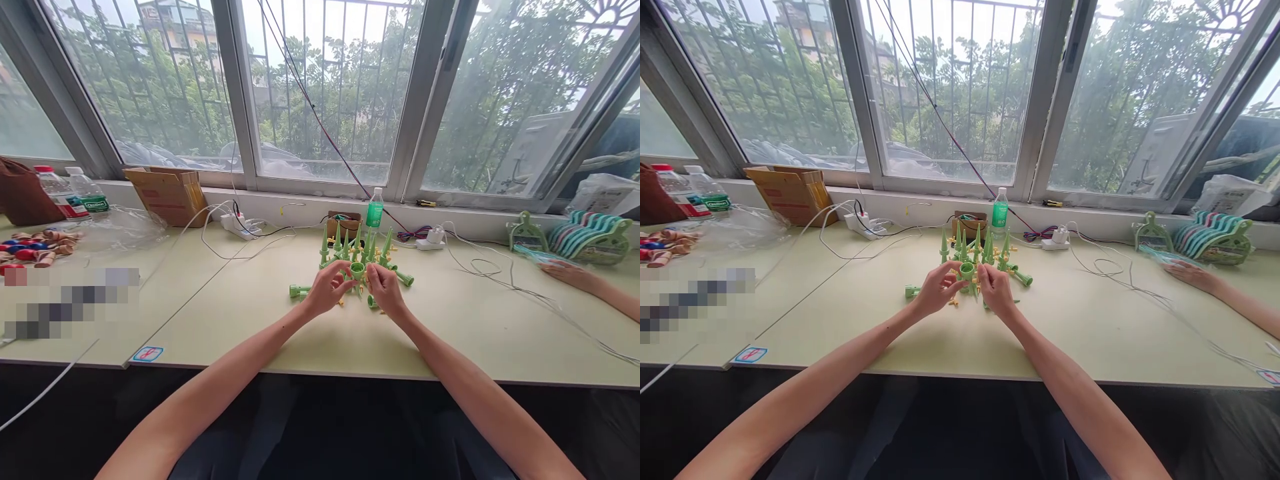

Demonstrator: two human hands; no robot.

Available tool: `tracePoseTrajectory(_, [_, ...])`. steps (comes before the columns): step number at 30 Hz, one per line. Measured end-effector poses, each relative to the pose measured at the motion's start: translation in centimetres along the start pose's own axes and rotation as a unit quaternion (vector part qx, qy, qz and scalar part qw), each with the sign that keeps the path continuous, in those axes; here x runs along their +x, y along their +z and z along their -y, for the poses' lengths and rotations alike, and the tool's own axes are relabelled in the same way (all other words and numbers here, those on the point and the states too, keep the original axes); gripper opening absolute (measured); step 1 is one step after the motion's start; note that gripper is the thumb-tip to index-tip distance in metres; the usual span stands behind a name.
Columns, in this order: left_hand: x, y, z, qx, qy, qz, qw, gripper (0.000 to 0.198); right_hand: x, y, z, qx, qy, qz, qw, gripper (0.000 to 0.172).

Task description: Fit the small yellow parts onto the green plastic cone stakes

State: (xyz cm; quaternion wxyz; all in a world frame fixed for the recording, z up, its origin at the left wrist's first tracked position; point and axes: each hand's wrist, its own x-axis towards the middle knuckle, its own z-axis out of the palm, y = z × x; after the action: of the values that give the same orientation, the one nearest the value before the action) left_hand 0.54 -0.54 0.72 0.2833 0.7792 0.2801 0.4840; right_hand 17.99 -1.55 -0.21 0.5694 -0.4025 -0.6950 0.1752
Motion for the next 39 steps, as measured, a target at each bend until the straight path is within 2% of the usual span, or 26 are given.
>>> tracePoseTrajectory(4, [0.1,0.0,-0.1,-0.056,-0.048,-0.003,0.997,0.037,0.0,-0.2,0.4,-0.025,-0.015,-0.041,0.999,0.044])
tracePoseTrajectory(6, [0.2,0.0,-0.3,-0.100,-0.079,0.014,0.992,0.042,0.0,-0.4,0.5,-0.042,-0.026,-0.053,0.997,0.043])
tracePoseTrajectory(9, [0.4,-0.1,-0.6,-0.173,-0.142,0.057,0.973,0.057,0.0,-0.4,0.6,-0.061,-0.056,-0.051,0.995,0.040])
tracePoseTrajectory(12, [0.4,-0.2,-1.0,-0.223,-0.186,0.078,0.954,0.062,-0.1,-0.3,0.8,-0.073,-0.087,-0.039,0.993,0.036])
tracePoseTrajectory(20, [0.3,-0.2,-1.0,-0.248,-0.202,0.125,0.939,0.054,-0.3,-0.3,0.8,-0.070,-0.107,-0.031,0.991,0.032])
tracePoseTrajectory(26, [0.1,-0.3,-0.5,-0.225,-0.169,0.148,0.948,0.047,-0.3,-0.3,0.8,-0.077,-0.098,-0.039,0.991,0.035])
tracePoseTrajectory(31, [-0.1,-0.4,-0.3,-0.158,-0.118,0.128,0.972,0.045,-0.3,-0.3,1.0,-0.082,-0.081,-0.041,0.992,0.041])
tracePoseTrajectory(36, [0.0,-0.3,-0.1,-0.032,-0.012,0.075,0.997,0.038,-0.2,-0.2,0.8,-0.087,-0.063,-0.037,0.994,0.046])
tracePoseTrajectory(39, [-0.1,-0.4,0.5,0.053,0.071,0.054,0.995,0.035,-0.1,-0.1,0.7,-0.088,-0.052,-0.031,0.994,0.046])
